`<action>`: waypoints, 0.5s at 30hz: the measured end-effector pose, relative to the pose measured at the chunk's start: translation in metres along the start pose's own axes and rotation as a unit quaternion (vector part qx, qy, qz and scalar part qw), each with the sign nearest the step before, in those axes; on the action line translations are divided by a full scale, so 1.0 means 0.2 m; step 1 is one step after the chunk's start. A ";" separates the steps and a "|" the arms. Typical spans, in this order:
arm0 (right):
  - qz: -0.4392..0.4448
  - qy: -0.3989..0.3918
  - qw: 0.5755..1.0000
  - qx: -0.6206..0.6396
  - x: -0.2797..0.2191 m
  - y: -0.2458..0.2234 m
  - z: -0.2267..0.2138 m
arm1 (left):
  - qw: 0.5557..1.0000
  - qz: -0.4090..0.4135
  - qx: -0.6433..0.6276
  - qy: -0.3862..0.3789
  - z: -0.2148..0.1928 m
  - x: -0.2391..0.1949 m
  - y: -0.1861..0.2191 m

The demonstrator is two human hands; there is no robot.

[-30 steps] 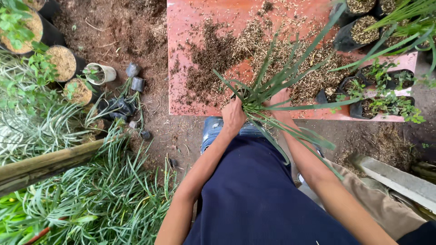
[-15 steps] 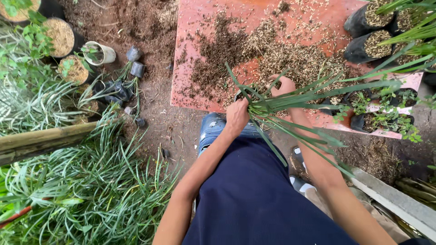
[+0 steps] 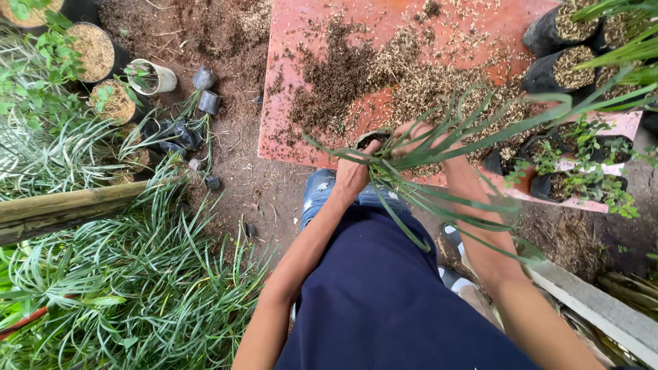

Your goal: The person holds a clump of long-leafed plants and places them into a black plastic nursery bag. They use their hands to scoop soil and wood chips from a nearby pile and fill the bag around the plant's roots, pressing the material down to secure the plant in place.

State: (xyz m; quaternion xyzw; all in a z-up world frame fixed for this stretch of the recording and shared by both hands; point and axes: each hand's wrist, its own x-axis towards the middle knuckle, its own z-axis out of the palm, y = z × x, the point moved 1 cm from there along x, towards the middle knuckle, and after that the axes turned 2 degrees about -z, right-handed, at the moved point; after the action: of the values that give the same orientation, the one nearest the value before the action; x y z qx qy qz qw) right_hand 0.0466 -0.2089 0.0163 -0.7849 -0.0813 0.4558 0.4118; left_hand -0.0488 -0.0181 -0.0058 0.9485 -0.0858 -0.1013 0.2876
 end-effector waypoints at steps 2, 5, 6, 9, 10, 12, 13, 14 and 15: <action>-0.027 -0.047 0.998 0.011 0.07 -0.01 0.02 | 1.000 0.004 0.006 0.006 -0.03 0.01 0.00; -0.065 -0.066 0.993 0.076 0.10 -0.02 0.04 | 1.000 0.008 0.007 0.000 -0.01 -0.01 0.02; -0.083 -0.039 0.988 0.126 0.12 -0.05 0.04 | 1.000 0.006 0.005 -0.005 -0.01 0.00 0.01; -0.133 -0.021 0.970 0.204 0.08 -0.05 0.13 | 1.000 -0.008 -0.006 -0.018 0.01 0.01 0.03; -0.134 -0.021 0.969 0.205 0.11 -0.06 0.14 | 1.000 -0.008 -0.005 -0.018 0.01 0.01 0.01; -0.133 -0.026 0.977 0.165 0.15 -0.06 0.14 | 0.999 0.023 -0.017 -0.015 0.03 0.02 -0.01; -0.133 -0.027 0.977 0.165 0.14 -0.08 0.14 | 0.999 0.022 -0.017 -0.016 0.03 0.01 -0.01; -0.116 -0.025 0.985 0.123 0.12 -0.09 0.14 | 0.999 0.022 -0.013 -0.022 0.02 0.01 -0.01; -0.098 -0.023 0.992 0.080 0.11 -0.10 0.14 | 0.999 0.022 -0.009 -0.029 0.02 0.01 -0.01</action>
State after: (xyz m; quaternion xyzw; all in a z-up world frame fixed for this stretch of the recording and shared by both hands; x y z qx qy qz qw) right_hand 0.0420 -0.1699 0.0095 -0.7274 -0.1307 0.4358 0.5137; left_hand -0.0482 -0.0185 -0.0102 0.9404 -0.1136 -0.1229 0.2961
